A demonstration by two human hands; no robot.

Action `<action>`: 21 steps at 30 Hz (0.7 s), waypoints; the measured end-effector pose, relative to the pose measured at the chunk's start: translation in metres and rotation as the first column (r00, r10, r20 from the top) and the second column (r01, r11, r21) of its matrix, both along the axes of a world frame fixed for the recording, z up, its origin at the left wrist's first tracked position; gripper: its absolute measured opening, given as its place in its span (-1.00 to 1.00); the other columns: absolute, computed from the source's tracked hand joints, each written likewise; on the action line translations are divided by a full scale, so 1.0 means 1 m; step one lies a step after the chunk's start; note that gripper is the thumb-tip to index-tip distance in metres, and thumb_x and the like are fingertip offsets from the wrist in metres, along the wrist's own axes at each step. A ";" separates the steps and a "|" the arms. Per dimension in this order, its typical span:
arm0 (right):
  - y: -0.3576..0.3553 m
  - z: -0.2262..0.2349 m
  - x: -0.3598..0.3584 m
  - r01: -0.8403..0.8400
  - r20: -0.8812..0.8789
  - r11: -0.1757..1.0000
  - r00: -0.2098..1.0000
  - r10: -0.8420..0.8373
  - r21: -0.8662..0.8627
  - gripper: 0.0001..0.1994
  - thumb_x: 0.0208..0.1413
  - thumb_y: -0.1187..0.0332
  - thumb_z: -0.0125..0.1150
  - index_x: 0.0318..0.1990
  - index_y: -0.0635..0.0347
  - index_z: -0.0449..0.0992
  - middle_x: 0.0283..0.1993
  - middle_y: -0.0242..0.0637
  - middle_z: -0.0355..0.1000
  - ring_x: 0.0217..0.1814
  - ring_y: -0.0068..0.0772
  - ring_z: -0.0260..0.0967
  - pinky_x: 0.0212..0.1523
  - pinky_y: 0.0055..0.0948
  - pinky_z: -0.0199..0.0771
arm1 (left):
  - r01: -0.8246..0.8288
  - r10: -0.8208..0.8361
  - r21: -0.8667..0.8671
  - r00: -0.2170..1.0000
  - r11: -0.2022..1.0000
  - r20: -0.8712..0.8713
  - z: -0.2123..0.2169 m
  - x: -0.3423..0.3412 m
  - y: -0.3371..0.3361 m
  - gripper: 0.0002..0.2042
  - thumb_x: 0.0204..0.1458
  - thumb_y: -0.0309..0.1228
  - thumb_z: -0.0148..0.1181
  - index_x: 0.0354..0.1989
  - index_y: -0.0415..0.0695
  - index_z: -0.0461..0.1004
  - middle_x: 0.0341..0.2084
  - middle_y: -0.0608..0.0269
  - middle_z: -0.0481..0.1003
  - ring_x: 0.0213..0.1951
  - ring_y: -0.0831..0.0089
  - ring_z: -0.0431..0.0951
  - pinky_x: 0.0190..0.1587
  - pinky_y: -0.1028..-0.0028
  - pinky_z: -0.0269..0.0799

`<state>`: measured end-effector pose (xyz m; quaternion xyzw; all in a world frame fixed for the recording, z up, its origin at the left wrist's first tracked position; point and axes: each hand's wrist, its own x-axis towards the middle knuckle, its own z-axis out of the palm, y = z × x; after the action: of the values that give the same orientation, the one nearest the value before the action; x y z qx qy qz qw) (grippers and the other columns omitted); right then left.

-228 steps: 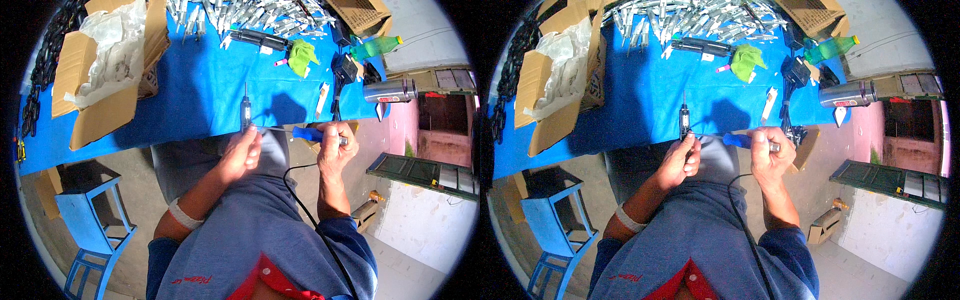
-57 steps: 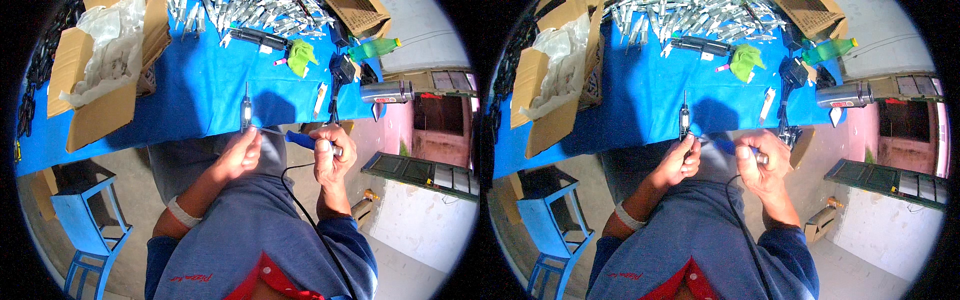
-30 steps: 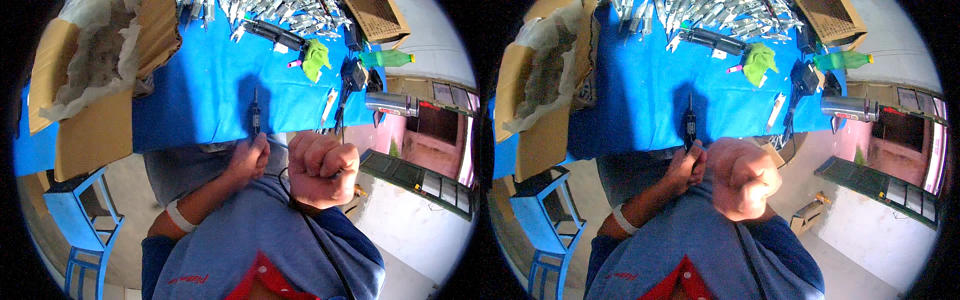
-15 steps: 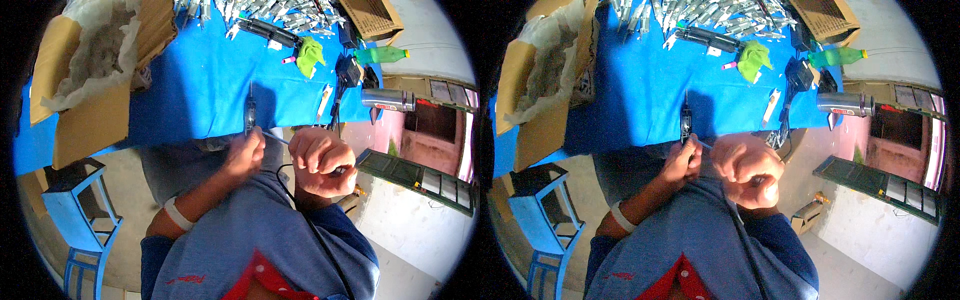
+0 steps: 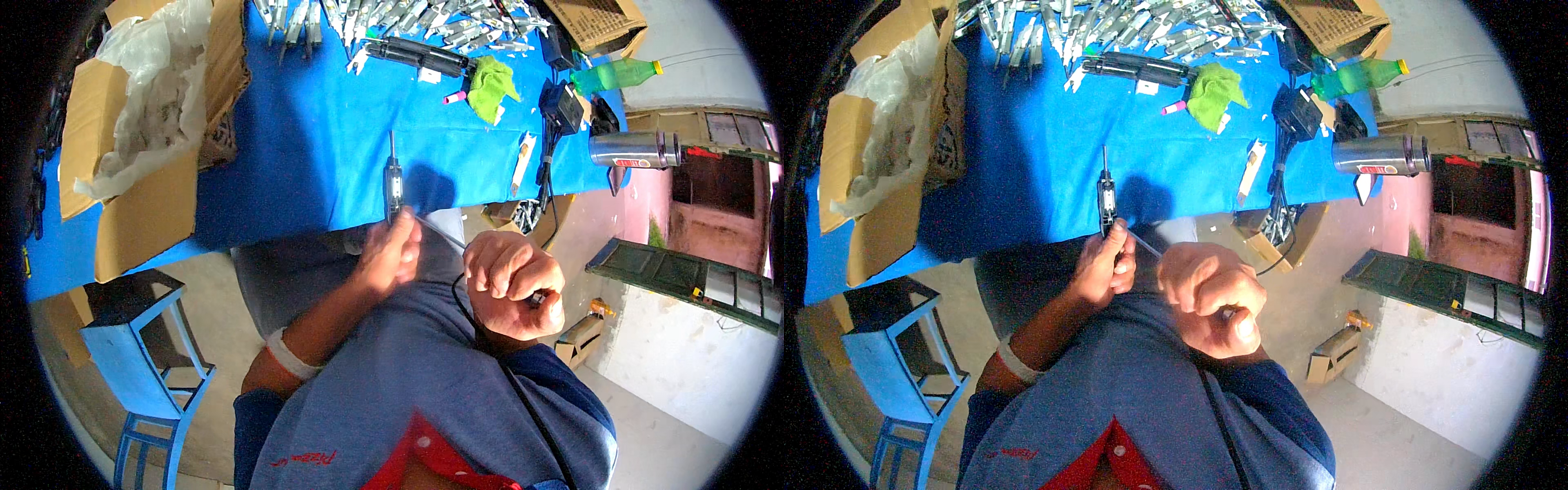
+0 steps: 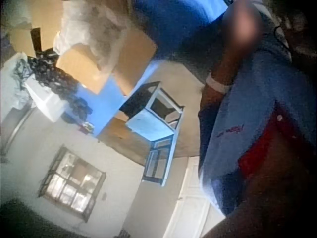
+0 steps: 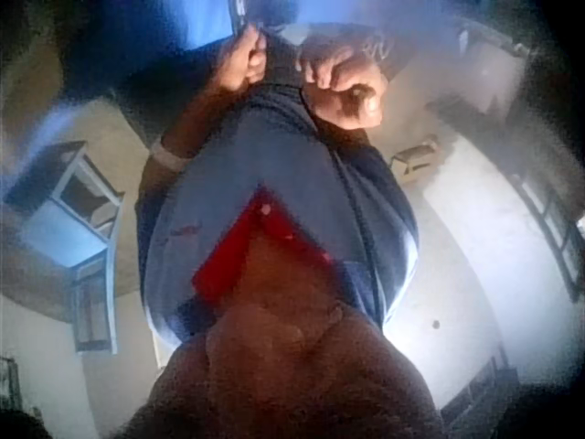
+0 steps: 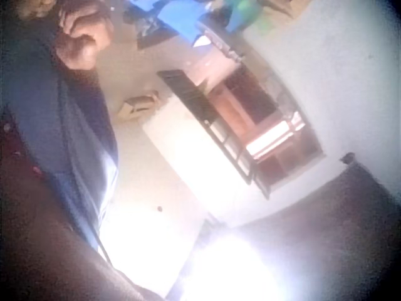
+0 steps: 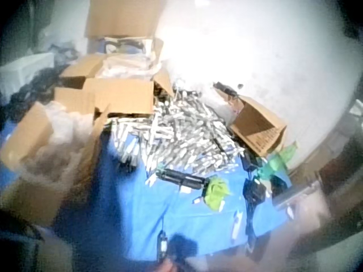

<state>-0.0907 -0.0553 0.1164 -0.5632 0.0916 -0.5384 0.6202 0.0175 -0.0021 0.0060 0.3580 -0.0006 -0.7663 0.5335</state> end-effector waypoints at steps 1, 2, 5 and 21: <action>-0.001 0.002 0.000 -0.007 -0.013 1.000 1.000 0.007 -0.025 -0.58 0.12 0.02 -0.12 -0.64 0.11 0.22 -0.70 -0.37 0.18 -0.71 -0.43 0.14 -0.62 -0.39 0.19 | -0.005 0.005 -0.003 1.000 1.000 -0.006 0.000 -0.001 0.000 -0.60 0.07 0.06 -0.04 -0.46 -0.07 0.23 -0.79 0.45 0.12 -0.81 0.63 0.05 -0.76 0.57 -0.04; -0.001 0.001 0.000 -0.008 -0.016 1.000 1.000 0.008 -0.024 -0.58 0.12 0.02 -0.12 -0.64 0.11 0.22 -0.70 -0.37 0.18 -0.71 -0.43 0.14 -0.62 -0.39 0.19 | -0.010 0.010 -0.006 1.000 1.000 -0.012 0.001 -0.002 0.000 -0.60 0.07 0.05 -0.04 -0.46 -0.07 0.23 -0.79 0.45 0.12 -0.81 0.63 0.05 -0.75 0.57 -0.04; 0.001 -0.001 0.000 -0.008 -0.015 0.999 1.000 0.008 -0.032 -0.57 0.13 0.02 -0.13 -0.64 0.11 0.21 -0.71 -0.37 0.18 -0.71 -0.42 0.15 -0.62 -0.39 0.19 | -0.026 0.026 -0.003 1.000 1.000 0.003 0.001 -0.003 0.001 -0.60 0.08 0.05 -0.04 -0.46 -0.08 0.23 -0.78 0.45 0.12 -0.81 0.63 0.04 -0.75 0.57 -0.04; 0.005 -0.003 0.010 0.078 0.023 0.983 0.997 -0.075 -0.167 -0.57 0.17 0.06 -0.20 -0.64 0.14 0.19 -0.74 -0.37 0.19 -0.76 -0.41 0.12 -0.69 -0.37 0.22 | -0.034 0.035 -0.038 0.999 0.999 0.015 0.001 -0.002 0.001 -0.61 0.12 0.00 -0.07 -0.49 -0.10 0.25 -0.79 0.46 0.12 -0.82 0.64 0.05 -0.78 0.56 -0.09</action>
<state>-0.0806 -0.0501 0.1135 -0.6051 0.0623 -0.5722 0.5501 0.0156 -0.0013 0.0065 0.3539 -0.0130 -0.7539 0.5533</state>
